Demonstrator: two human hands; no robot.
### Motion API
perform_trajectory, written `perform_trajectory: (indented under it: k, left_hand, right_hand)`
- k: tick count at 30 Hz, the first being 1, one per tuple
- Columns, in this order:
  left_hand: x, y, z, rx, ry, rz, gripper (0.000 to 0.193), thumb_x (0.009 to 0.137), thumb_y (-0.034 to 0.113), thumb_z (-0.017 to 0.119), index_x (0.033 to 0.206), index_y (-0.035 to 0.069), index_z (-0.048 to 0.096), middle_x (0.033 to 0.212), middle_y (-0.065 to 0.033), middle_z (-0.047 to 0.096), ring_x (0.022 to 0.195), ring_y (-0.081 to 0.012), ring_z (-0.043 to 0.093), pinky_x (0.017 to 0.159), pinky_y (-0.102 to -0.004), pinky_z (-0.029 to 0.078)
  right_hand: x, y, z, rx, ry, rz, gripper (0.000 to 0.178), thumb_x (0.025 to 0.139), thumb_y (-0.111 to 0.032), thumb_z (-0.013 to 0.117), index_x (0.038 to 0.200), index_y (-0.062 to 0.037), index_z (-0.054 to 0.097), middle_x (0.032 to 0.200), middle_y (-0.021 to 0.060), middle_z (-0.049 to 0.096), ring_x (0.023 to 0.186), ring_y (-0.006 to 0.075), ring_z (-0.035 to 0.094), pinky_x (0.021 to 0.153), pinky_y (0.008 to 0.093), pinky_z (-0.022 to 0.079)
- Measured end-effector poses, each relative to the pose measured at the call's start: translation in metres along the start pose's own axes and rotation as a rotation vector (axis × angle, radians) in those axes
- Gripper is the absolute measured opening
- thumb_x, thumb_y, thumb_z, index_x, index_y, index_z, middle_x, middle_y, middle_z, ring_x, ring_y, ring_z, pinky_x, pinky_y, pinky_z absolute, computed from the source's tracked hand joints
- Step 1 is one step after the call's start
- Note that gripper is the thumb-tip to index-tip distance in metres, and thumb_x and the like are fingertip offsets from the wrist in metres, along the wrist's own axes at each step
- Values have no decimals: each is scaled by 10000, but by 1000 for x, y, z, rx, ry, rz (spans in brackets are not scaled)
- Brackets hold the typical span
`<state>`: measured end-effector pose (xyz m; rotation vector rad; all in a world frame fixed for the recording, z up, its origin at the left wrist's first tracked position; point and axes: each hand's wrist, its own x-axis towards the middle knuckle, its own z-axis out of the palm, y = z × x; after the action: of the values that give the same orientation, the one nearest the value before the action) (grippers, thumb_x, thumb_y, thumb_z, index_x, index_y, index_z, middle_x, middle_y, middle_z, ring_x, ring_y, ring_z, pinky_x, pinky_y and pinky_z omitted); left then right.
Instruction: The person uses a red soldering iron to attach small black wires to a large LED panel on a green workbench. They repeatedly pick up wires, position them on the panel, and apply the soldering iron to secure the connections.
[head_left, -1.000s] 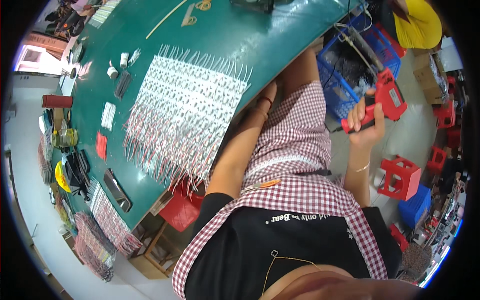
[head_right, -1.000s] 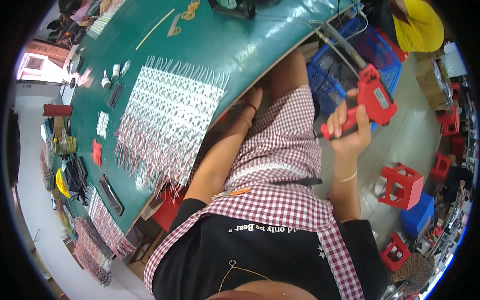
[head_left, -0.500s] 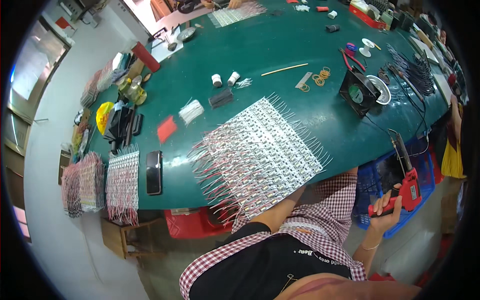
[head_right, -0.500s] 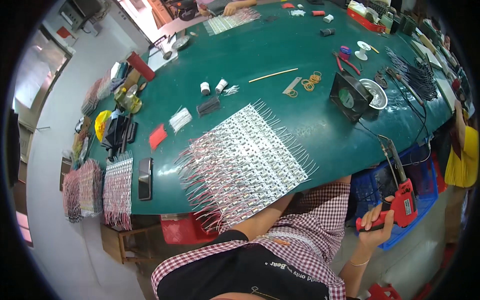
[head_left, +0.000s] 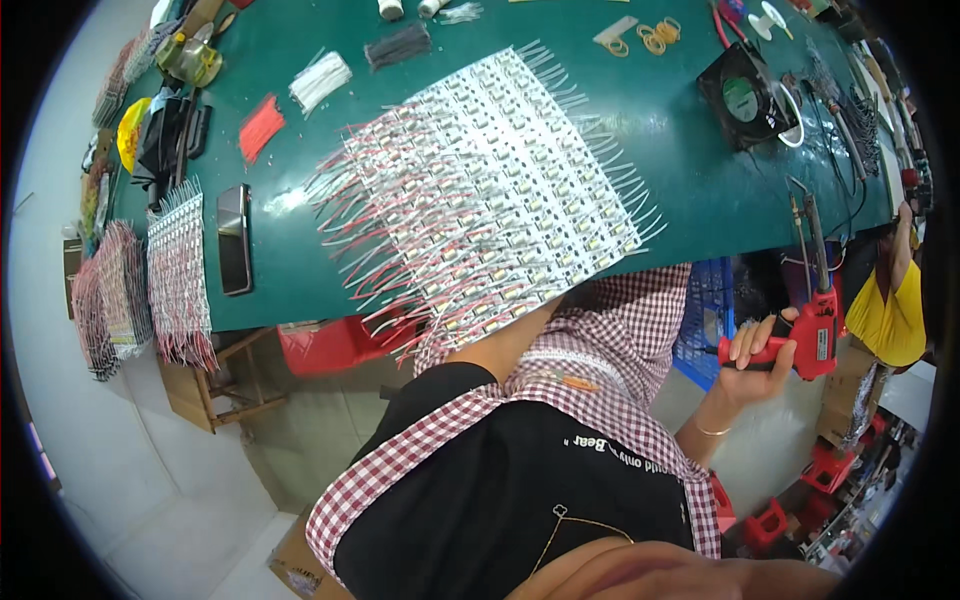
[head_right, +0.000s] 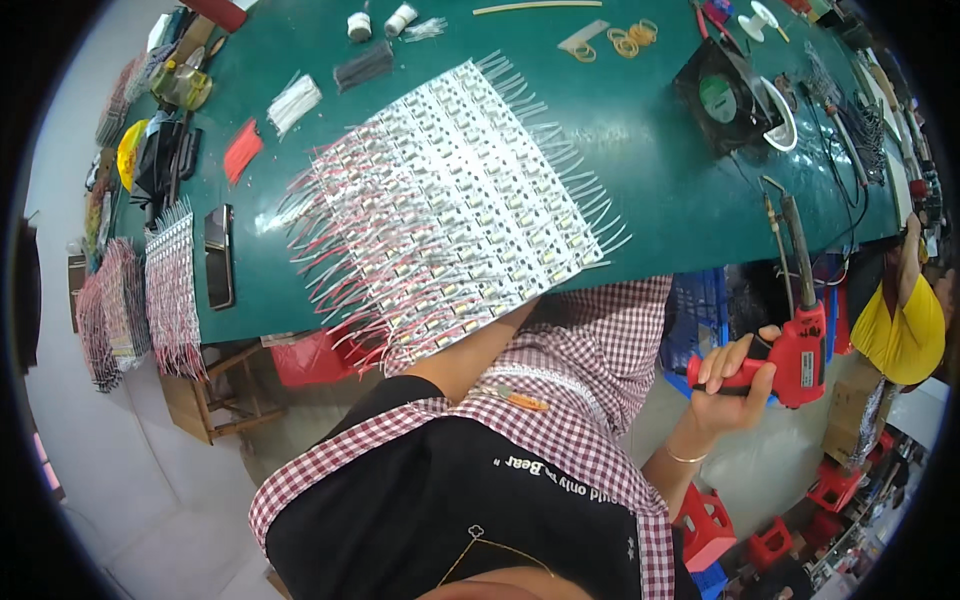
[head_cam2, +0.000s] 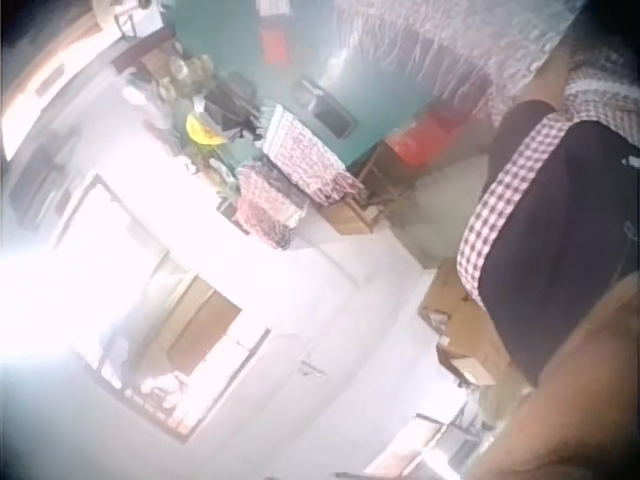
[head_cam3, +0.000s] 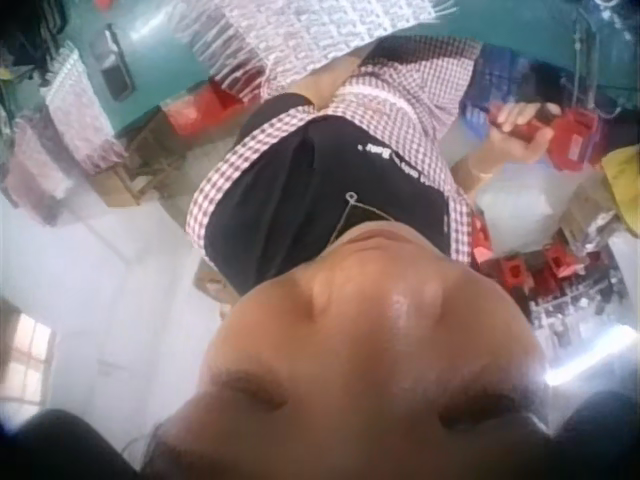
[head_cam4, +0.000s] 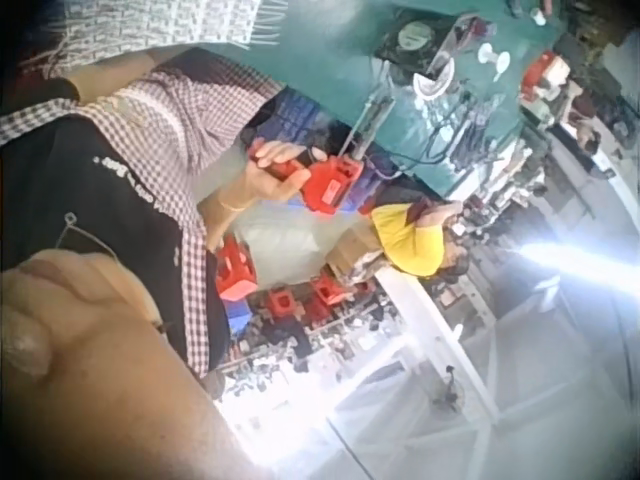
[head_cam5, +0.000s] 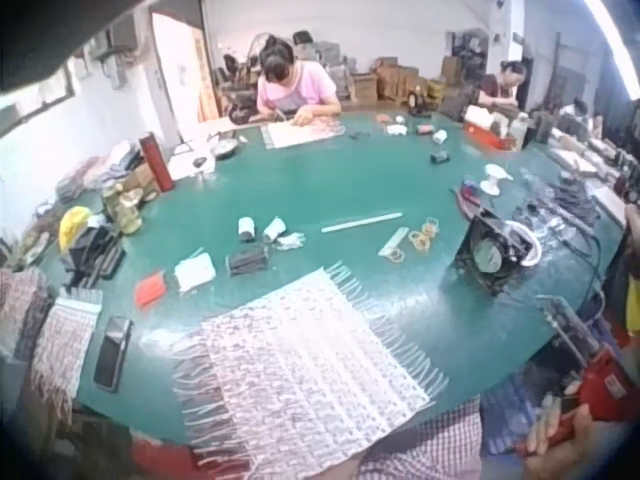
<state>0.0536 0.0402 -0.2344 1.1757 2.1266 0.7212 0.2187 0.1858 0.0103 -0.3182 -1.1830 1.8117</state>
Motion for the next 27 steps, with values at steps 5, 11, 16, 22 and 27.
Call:
perform_trajectory:
  k: [5,11,16,22,27]
  left_hand:
    - [-12,1,-8,2,-5,-1,355,948,257,489,1164,-8,585,1148,-244,619,1060,-342,593,924,-403,448]
    - [-19,2,-14,5,-19,15,346,953,253,484,1162,-1,592,1151,-233,623,1061,-330,594,930,-395,447]
    - [-16,11,-19,-9,-25,33,339,956,249,481,1161,5,597,1153,-224,625,1062,-320,596,935,-388,446]
    - [-12,10,-23,-19,-33,38,331,961,244,477,1159,12,604,1155,-214,629,1064,-307,597,941,-381,444]
    - [-3,13,-29,-32,-40,57,324,964,240,473,1157,18,609,1157,-205,632,1065,-297,598,946,-374,443]
  right_hand:
    - [5,10,9,55,14,66,406,990,-290,441,1266,6,407,693,75,476,454,116,414,463,259,423]
    - [4,9,27,13,-23,55,417,987,-300,454,1261,10,410,685,69,471,452,110,411,446,254,410]
    - [6,16,30,44,-7,128,423,984,-301,449,1265,13,416,689,72,479,446,112,408,445,261,416]
    - [3,20,37,57,-48,123,425,984,-304,446,1255,22,414,685,75,485,437,110,408,441,263,414]
    - [4,24,42,72,4,182,423,983,-299,444,1252,26,409,689,80,492,431,111,409,438,267,414]
